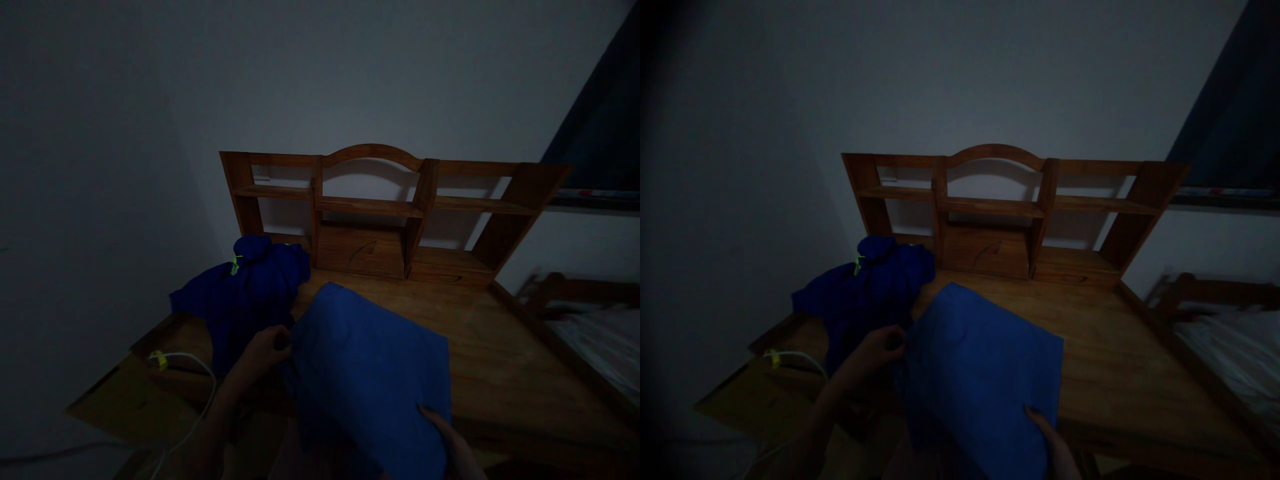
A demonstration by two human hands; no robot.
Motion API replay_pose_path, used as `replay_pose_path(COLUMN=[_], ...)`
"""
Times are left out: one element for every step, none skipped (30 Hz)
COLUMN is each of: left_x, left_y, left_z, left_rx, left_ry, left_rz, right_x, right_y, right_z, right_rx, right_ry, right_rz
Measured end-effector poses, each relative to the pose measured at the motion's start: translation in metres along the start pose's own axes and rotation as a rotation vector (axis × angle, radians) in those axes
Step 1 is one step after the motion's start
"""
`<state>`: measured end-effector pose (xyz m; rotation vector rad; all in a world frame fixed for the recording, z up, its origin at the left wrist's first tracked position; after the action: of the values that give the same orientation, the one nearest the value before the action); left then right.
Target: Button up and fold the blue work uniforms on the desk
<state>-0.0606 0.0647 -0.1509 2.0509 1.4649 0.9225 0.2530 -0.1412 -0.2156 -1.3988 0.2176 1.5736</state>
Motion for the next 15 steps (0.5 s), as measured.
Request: replay_pose_path(left_x=[-0.001, -0.002, -0.004, -0.005, -0.007, -0.009, -0.012, -0.014, -0.016, -0.017, -0.019, -0.02, -0.021, -0.023, -0.024], left_y=[0.0, 0.0, 0.0, 0.0, 0.0, 0.0, 0.0, 0.0, 0.001, 0.001, 0.002, 0.003, 0.004, 0.005, 0.006], left_z=[0.001, 0.001, 0.002, 0.003, 0.003, 0.004, 0.005, 0.006, 0.007, 0.008, 0.009, 0.009, 0.01, 0.01, 0.011], left_rx=[0.026, 0.056, 0.087, 0.115, 0.137, 0.152, 0.161, 0.167, 0.172, 0.178, 0.188, 0.2, 0.213, 0.224, 0.233], left_ry=[0.021, 0.045, 0.071, 0.103, 0.138, 0.17, 0.195, 0.219, 0.24, 0.255, 0.267, 0.282, 0.298, 0.312, 0.325], left_rz=[-0.002, -0.004, -0.004, 0.0, 0.008, 0.021, 0.038, 0.056, 0.071, 0.085, 0.098, 0.107, 0.115, 0.123, 0.128], right_x=[0.003, 0.006, 0.008, 0.009, 0.01, 0.009, 0.008, 0.006, 0.004, 0.001, -0.001, -0.002, -0.003, -0.003, -0.003], right_y=[0.0, 0.0, 0.0, 0.0, 0.0, 0.0, 0.001, 0.0, 0.0, -0.001, -0.001, -0.002, -0.002, -0.002, -0.001], right_z=[-0.002, -0.004, -0.006, -0.006, -0.006, -0.005, -0.005, -0.004, -0.003, -0.003, -0.002, -0.002, -0.002, -0.001, -0.001], right_rx=[-0.001, 0.001, 0.004, 0.007, 0.011, 0.013, 0.007, -0.002, -0.011, -0.022, -0.035, -0.043, -0.044, -0.036, -0.023], right_ry=[0.012, 0.022, 0.026, 0.018, 0.005, -0.003, -0.004, 0.006, 0.017, 0.033, 0.049, 0.061, 0.067, 0.072, 0.068], right_rz=[-0.003, -0.008, -0.011, -0.011, -0.011, -0.011, -0.012, -0.02, -0.036, -0.053, -0.067, -0.08, -0.091, -0.096, -0.092])
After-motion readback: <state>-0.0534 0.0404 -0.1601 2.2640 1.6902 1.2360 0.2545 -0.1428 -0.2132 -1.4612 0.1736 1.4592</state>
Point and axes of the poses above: each hand's wrist, its own x-axis towards the middle knuckle, its own z-axis out of the palm, y = z × x, the point moved 5 cm from there along x, towards the middle knuckle, and after that the axes turned 15 degrees about y, right-handed, at the moved point
